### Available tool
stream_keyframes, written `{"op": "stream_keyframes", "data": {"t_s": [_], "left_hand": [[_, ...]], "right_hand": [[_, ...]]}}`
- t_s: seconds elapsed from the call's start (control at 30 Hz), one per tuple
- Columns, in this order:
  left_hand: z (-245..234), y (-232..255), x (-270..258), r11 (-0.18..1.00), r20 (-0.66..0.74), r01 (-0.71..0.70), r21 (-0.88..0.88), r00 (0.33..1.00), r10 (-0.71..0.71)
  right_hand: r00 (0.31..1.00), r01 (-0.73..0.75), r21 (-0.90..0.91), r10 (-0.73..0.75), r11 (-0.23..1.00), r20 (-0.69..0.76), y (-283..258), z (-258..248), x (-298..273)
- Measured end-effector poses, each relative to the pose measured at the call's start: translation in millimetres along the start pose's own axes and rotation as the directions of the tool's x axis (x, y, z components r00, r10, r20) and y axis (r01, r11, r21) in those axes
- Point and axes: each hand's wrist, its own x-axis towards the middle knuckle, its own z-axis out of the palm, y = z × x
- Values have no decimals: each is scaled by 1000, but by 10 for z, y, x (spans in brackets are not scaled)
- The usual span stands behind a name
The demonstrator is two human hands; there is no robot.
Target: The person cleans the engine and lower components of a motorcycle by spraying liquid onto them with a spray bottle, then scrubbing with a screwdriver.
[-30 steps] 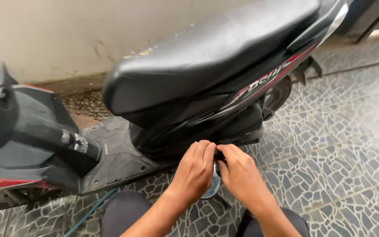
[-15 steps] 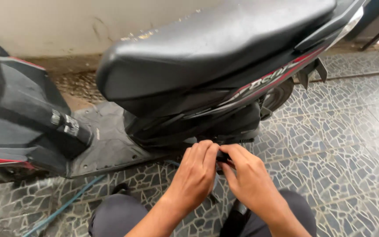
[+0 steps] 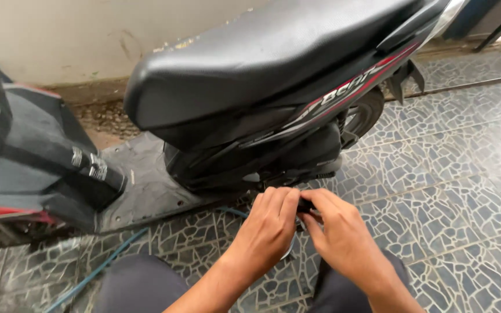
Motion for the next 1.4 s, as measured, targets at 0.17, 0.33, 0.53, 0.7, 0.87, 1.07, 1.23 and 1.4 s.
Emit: {"op": "stream_keyframes", "data": {"t_s": [0.17,0.33,0.53,0.7,0.87,1.07,1.23,1.4], "left_hand": [[18,189,-10,997,-29,43,65,999,-42],[18,175,-103,986,-46,96,135,995,-91],[-111,-29,-222,986,-77,114,121,992,-105],[-124,-268,-269,986,-39,134,100,991,-130],[3,-538,-184,988,14,137,68,990,-138],[120,-552,22,981,-80,191,21,979,-189],[111,-324,203,974,-122,210,84,972,-199],[125,-238,329,959,-75,107,264,993,-90]], "right_hand": [[997,61,40,-62,997,37,-4,-125,-30],[986,118,43,-123,992,110,53,-51,41],[980,160,106,-171,982,104,9,229,149],[982,114,129,-131,985,133,42,436,279],[979,116,148,-138,982,149,186,526,495],[947,205,92,-222,974,233,328,376,731],[961,147,16,-147,989,234,512,205,730],[985,84,-6,-82,996,154,375,-17,594]]}}
